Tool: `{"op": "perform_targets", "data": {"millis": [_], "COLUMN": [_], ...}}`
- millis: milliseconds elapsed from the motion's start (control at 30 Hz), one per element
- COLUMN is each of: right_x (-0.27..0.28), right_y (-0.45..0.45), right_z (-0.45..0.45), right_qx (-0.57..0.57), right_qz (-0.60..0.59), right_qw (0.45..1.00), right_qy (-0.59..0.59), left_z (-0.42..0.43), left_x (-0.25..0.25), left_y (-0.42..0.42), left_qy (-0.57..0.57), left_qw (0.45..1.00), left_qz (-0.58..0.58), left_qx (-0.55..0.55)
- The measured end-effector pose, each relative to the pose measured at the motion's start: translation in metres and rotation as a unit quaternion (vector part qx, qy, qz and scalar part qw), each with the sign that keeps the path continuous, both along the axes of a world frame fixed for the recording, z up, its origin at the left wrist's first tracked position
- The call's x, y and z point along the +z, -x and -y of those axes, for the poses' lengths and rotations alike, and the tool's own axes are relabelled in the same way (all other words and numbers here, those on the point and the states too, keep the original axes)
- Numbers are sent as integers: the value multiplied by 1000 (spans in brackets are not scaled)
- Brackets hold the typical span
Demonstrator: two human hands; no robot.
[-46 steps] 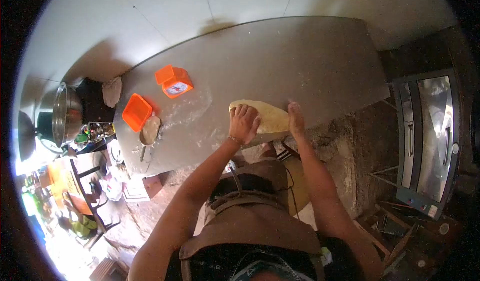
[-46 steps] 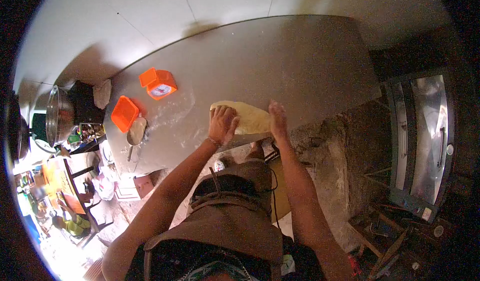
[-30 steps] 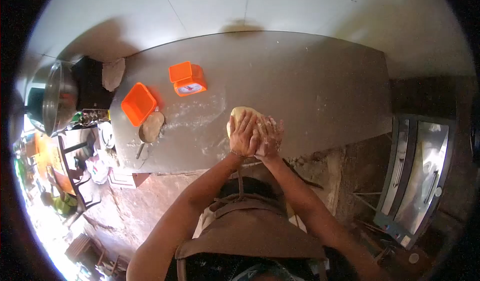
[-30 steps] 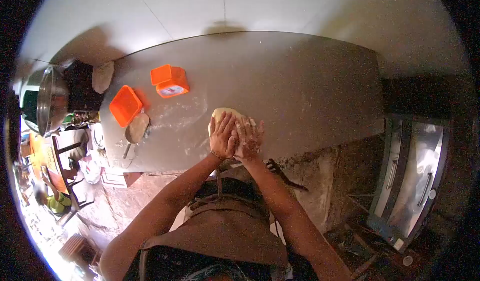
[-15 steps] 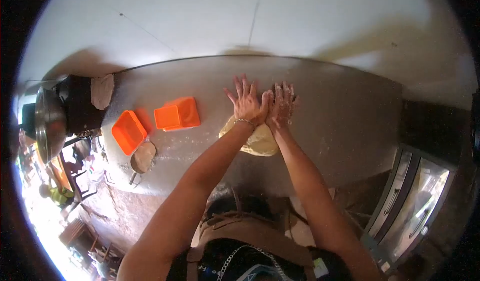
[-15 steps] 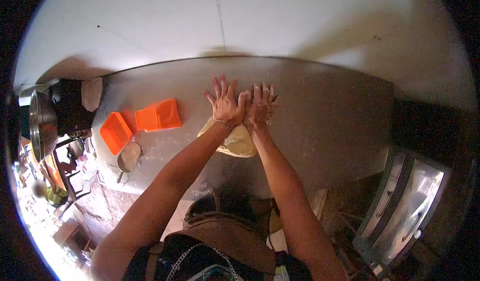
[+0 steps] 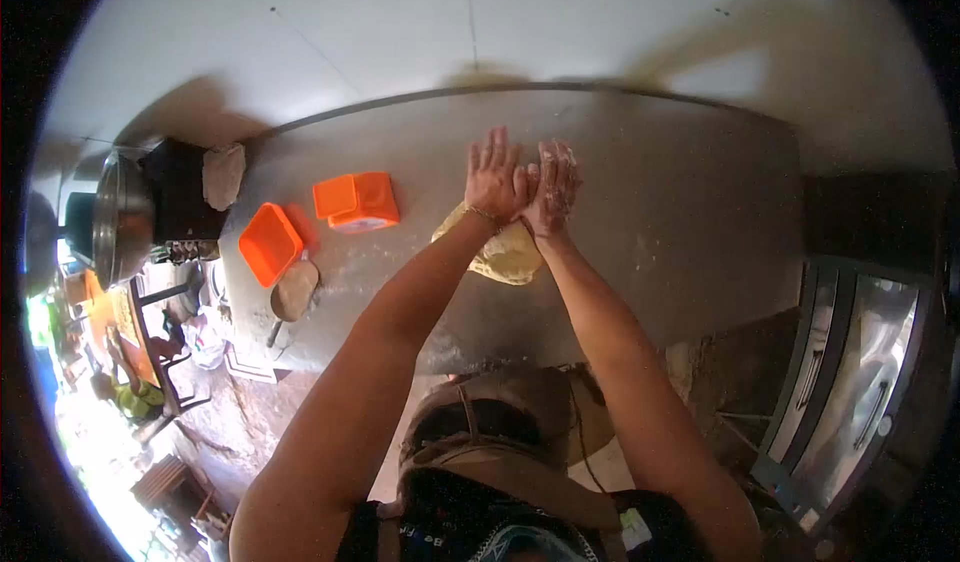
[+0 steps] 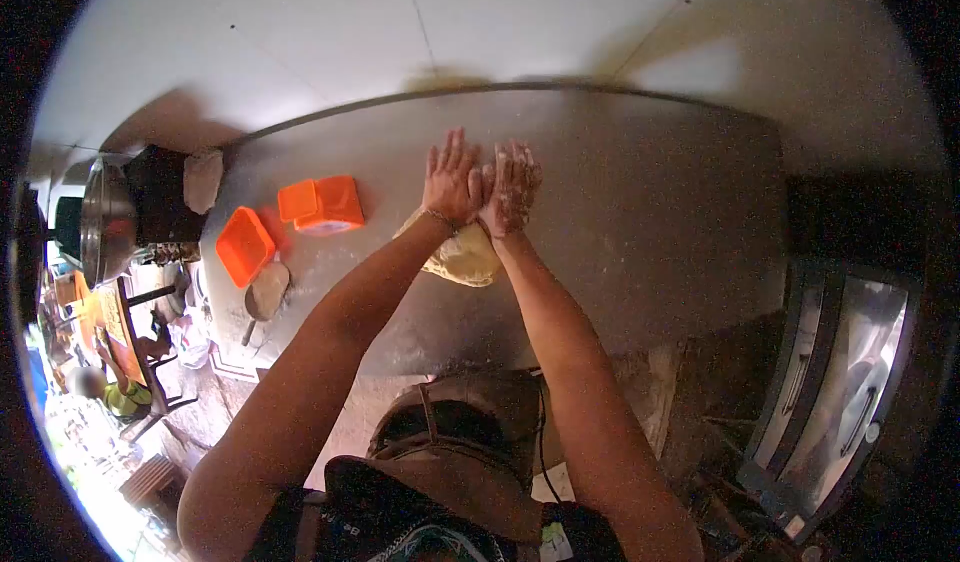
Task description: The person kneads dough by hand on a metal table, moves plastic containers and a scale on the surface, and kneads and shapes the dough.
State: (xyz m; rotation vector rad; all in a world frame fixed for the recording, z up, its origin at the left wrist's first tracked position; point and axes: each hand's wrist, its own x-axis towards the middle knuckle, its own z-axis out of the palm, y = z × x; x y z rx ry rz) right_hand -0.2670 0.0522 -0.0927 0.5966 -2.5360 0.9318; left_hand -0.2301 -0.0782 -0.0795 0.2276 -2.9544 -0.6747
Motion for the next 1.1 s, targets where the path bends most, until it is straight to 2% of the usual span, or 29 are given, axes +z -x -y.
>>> {"op": "perform_targets", "data": {"millis": [67,100,167,233,300,333,400,433,533,567,600,667,733,800,833,900,933,1000,1100], "right_x": [11,12,11,5,-11,-15,-8,-2,31,37,43,58,62,57,57,42,1,6,8], "right_y": [-40,-62,-106,-158,-208,-233,-271,-282,-323,-327,-324,-309,-289,-251,-255,-260,-267,-251,-214], "right_z": [-16,-25,-39,-51,-63,-70,-83,-87,-97,-98,-99,-79,-48,-19,-24,-34,-47,-56,-60], "right_qx": [9,4,35,44,70,62,73,68,71,61,49,-1,-44,-10,-1,64,35,49,31], "right_qz": [-39,-41,-16,-8,53,54,33,28,33,102,173,184,211,126,132,68,100,97,107], "right_qw": [999,999,999,998,982,982,995,996,994,988,975,977,972,992,991,979,979,981,984], "right_qy": [-16,-14,-36,-55,-167,-168,-51,-51,-79,-104,-128,-109,-92,1,-5,-182,-176,-158,-142], "left_z": [-12,-18,-30,-36,-42,-48,-60,-60,-55,-34,-3,26,37,31,14,-23,-33,-50,-48], "left_x": [20,23,28,24,21,26,37,41,51,49,41,37,29,9,5,11,16,20,4], "left_y": [-34,-55,-98,-145,-192,-218,-261,-272,-315,-312,-309,-286,-244,-207,-222,-252,-263,-267,-216], "left_qy": [8,11,122,98,50,48,75,76,-46,-43,-156,-293,-319,-231,-236,-50,-54,-44,-89], "left_qw": [994,993,979,981,982,981,977,976,965,964,947,929,938,971,971,990,989,994,991], "left_qz": [-31,-33,-67,-59,-51,-51,35,29,-32,-41,74,156,131,8,11,55,61,33,2], "left_qx": [-106,-110,-151,-157,-174,-181,-198,-202,-256,-259,-271,-165,-46,-57,-47,-124,-126,-94,-98]}}
